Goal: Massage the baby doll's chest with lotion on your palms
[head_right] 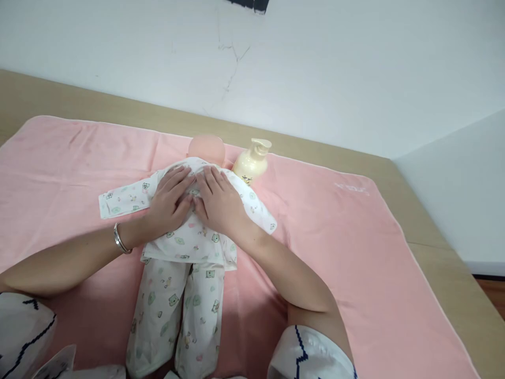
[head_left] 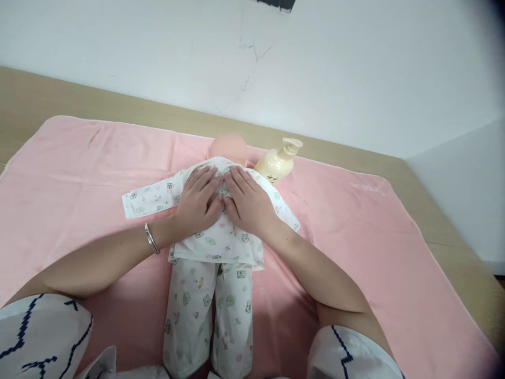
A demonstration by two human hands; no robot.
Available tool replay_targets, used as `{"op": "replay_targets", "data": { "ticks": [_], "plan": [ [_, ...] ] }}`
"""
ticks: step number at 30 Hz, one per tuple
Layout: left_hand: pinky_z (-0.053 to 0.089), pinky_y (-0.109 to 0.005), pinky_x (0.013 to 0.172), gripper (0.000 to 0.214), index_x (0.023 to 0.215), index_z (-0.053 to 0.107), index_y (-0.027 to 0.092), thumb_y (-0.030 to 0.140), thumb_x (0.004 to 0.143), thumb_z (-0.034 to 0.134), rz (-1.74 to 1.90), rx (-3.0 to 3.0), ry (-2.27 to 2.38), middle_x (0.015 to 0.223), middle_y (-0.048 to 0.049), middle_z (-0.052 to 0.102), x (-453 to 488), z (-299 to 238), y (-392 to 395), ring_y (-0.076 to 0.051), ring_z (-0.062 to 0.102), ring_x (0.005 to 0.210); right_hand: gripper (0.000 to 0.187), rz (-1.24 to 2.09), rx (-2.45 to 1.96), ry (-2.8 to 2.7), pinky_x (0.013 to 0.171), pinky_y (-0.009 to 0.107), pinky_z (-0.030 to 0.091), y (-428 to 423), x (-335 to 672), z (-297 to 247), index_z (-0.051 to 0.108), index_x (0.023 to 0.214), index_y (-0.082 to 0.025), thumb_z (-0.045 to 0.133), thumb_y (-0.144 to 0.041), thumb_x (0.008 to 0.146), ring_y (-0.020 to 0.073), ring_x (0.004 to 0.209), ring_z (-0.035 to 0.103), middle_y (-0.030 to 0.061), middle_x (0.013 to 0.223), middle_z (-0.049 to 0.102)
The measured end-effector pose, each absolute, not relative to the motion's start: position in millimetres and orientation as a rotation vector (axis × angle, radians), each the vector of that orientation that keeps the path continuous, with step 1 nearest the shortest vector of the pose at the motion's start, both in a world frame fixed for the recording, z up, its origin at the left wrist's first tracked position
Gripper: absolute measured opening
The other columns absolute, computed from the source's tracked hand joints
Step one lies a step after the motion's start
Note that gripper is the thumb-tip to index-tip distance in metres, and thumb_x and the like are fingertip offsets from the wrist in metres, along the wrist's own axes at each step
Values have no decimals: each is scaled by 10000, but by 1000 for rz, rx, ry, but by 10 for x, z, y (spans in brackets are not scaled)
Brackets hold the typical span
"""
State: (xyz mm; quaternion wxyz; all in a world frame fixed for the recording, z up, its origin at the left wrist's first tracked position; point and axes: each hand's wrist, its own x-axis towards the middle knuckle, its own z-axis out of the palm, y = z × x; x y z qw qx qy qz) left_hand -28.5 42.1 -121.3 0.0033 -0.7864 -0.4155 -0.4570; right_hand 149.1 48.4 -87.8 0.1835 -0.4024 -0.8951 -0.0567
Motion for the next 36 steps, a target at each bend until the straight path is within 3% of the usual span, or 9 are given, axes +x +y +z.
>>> {"op": "replay_targets", "data": {
  "ticks": [5,7,11,13,18,21,29,32,36],
  "plan": [
    [540,-424,944,208,1025,655,178,180,860,529,-1530,-2378,-1200,1032,-92,660,-297,-1165,356,-228,601,1051,440,-281,-1244,-2391,1079,437,495,229,1399,-894,619,1257,-19,411,-283,972,332,1317,539,217,1332,624],
    [517,-453,979,245,1072,650,164,200,874,512,-1479,-2392,-1303,1101,-113,647,-297,-1152,343,-244,585,1084,471,-220,-1286,-2367,1105,474,463,230,1386,-904,579,1310,-32,446,-304,950,345,1365,483,211,1398,572],
    [364,-550,1145,418,1281,552,127,218,888,443,-1347,-2496,-1440,1397,-170,517,-283,-1176,379,-313,435,1354,647,-40,-1374,-2384,1167,637,293,364,1405,-921,398,1459,-52,488,-353,894,403,1487,243,222,1576,325],
    [300,-572,1183,465,1335,509,140,199,884,412,-1322,-2546,-1393,1454,-160,477,-280,-1198,409,-311,385,1410,657,-22,-1380,-2398,1171,653,266,395,1413,-930,374,1471,-61,480,-351,891,400,1498,212,223,1593,284],
    [442,-491,1098,349,1173,621,170,177,861,464,-1381,-2497,-1215,1243,-118,623,-306,-1199,407,-262,542,1235,551,-144,-1381,-2372,1113,532,429,242,1383,-942,479,1395,-45,460,-329,924,366,1432,381,243,1490,456],
    [495,-453,1031,302,1091,654,166,164,842,484,-1436,-2451,-1206,1165,-111,642,-319,-1181,369,-251,567,1158,580,-146,-1458,-2329,1054,516,489,160,1358,-926,463,1407,-31,489,-333,913,381,1423,390,261,1485,455],
    [276,-561,1197,464,1383,472,164,256,938,381,-1301,-2527,-1519,1500,-138,447,-283,-1234,426,-305,329,1451,665,66,-1386,-2466,1184,643,249,419,1430,-867,342,1492,-57,453,-388,926,396,1510,169,235,1601,257],
    [289,-555,1194,427,1337,519,184,230,938,372,-1323,-2548,-1402,1460,-118,509,-291,-1251,450,-277,403,1414,618,15,-1384,-2468,1188,609,279,350,1403,-841,383,1469,-41,447,-345,934,382,1496,233,240,1573,317],
    [470,-477,1078,273,1084,643,201,183,875,468,-1499,-2478,-1184,1209,-76,685,-298,-1253,427,-234,579,1237,510,-131,-1404,-2453,1138,526,412,106,1343,-768,490,1389,5,401,-275,972,379,1425,388,258,1463,481]
  ]
}}
